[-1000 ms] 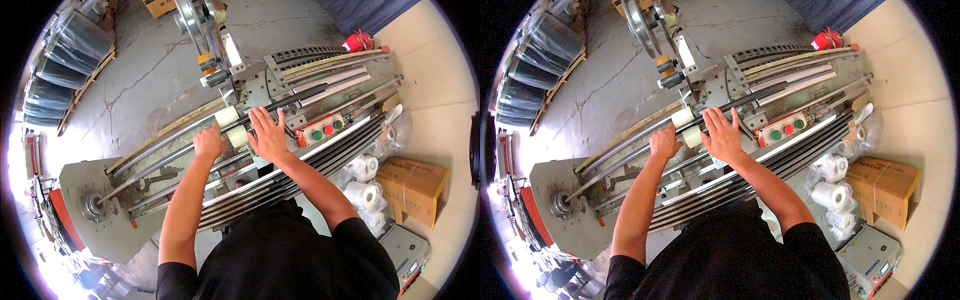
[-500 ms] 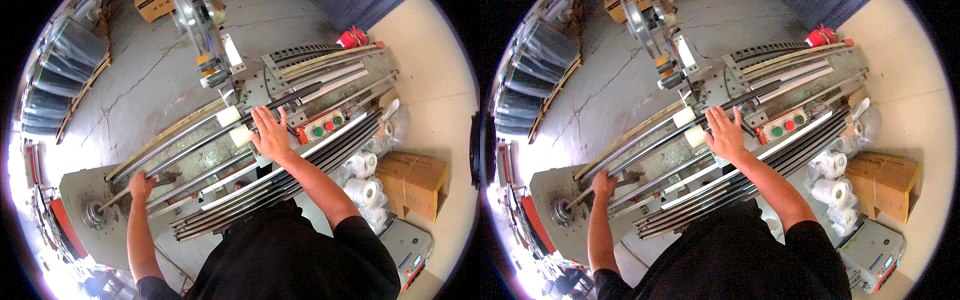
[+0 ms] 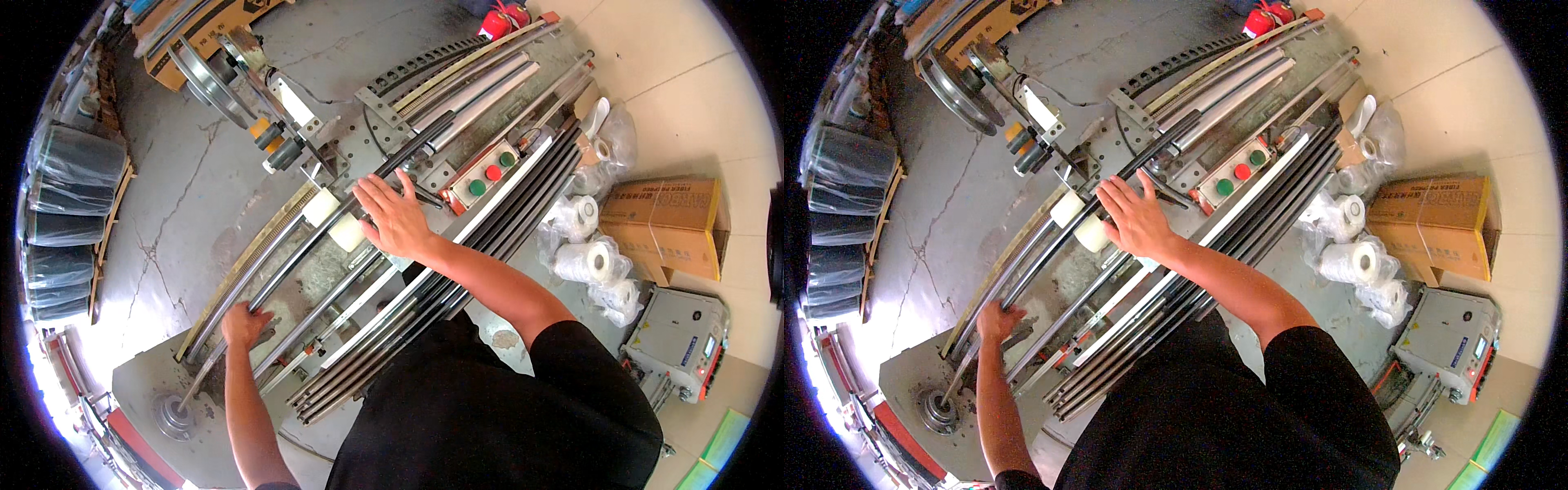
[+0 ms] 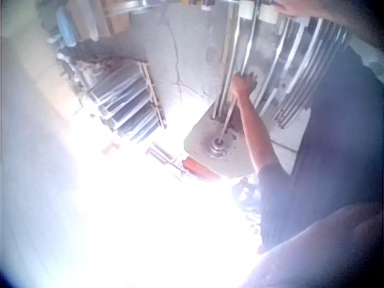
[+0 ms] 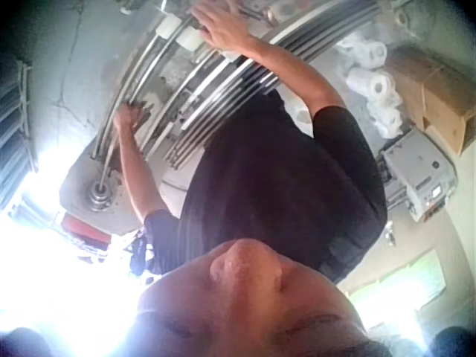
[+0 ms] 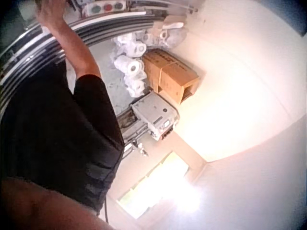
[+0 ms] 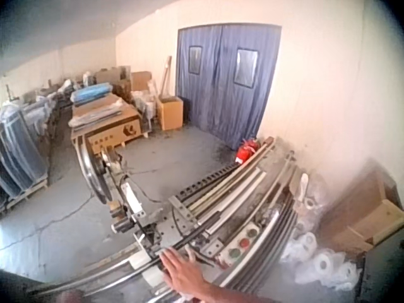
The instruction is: The person repeatedly picks up long metal rods, aligns them on a machine, and secures them with white plastic connectors. The person stacks the assembled rods on the machine's rack. The task is performed in a workshop with various tools and materials visible.
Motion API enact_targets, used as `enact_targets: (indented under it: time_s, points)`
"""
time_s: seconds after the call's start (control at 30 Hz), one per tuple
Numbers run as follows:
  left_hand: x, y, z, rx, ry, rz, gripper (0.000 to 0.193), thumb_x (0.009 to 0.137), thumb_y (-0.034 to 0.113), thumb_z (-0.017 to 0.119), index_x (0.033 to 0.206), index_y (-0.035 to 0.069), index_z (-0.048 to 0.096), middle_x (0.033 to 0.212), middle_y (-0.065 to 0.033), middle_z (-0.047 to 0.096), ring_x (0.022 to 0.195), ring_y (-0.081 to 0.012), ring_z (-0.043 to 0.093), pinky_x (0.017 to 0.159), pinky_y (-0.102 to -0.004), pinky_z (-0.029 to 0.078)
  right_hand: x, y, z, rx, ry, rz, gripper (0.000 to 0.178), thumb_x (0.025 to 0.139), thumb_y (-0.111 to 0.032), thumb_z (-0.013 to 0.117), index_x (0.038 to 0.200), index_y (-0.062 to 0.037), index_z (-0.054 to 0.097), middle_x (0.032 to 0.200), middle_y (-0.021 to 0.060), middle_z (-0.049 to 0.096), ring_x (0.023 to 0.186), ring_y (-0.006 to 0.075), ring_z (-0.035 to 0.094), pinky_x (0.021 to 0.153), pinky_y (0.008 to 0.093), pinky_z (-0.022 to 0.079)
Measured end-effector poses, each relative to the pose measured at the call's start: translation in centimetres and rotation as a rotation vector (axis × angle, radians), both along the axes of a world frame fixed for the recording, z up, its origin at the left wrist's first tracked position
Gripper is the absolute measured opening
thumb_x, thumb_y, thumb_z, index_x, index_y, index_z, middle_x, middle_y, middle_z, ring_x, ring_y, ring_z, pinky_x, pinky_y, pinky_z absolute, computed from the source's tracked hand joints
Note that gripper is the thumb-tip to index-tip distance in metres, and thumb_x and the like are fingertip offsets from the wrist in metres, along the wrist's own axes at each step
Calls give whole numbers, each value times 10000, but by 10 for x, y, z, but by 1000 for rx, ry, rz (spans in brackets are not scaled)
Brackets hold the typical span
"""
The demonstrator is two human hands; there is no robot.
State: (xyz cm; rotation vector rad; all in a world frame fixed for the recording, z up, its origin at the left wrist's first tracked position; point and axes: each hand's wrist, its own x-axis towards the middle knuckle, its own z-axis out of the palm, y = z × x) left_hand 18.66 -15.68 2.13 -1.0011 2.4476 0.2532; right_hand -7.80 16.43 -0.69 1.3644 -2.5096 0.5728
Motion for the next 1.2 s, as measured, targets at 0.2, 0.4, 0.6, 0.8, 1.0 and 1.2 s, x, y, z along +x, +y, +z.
enact_targets:
  time_s: [0.2,0.4,0.6,0.8,1.0,1.2]
  points:
    - [-106,73,3,32,88,-88,464,764,508,831,1013,125,748,999,-129,771,983,-341,731,861,-493,561,2,-3,-3,-12,8,0,613,943,-364,645,1438,-21,529,1498,133,513,1429,283,454,1215,635,167]
    - [-144,105,-3,97,237,-163,498,779,426,848,1139,122,686,1035,-108,772,1014,-349,725,891,-493,555,7,-9,1,13,15,-1,624,955,-377,634,1451,-16,520,1510,148,507,1437,289,450,1216,642,166]
    - [-100,85,-3,39,288,-129,419,801,379,834,1066,108,655,984,-99,770,981,-350,729,842,-494,560,8,-12,-6,24,38,-11,618,958,-372,626,1454,-19,517,1506,144,512,1440,289,447,1220,634,159]
    - [17,-1,-16,-45,258,-53,362,789,384,826,954,92,689,919,-136,760,903,-377,725,769,-510,556,13,-14,-5,47,48,-19,607,977,-383,597,1461,-26,515,1516,132,509,1456,282,433,1233,621,139]
    - [136,-87,-27,-162,220,33,387,743,414,858,894,77,742,865,-164,752,851,-382,725,741,-505,554,11,-18,-11,57,79,-24,627,978,-402,590,1472,-25,506,1513,135,508,1452,289,433,1241,624,134]
    - [190,-149,-43,-63,69,121,469,697,479,884,879,65,760,866,-169,759,864,-369,734,767,-474,561,11,-23,-13,15,96,-26,606,998,-401,565,1491,-54,498,1511,133,527,1440,277,458,1228,608,150]
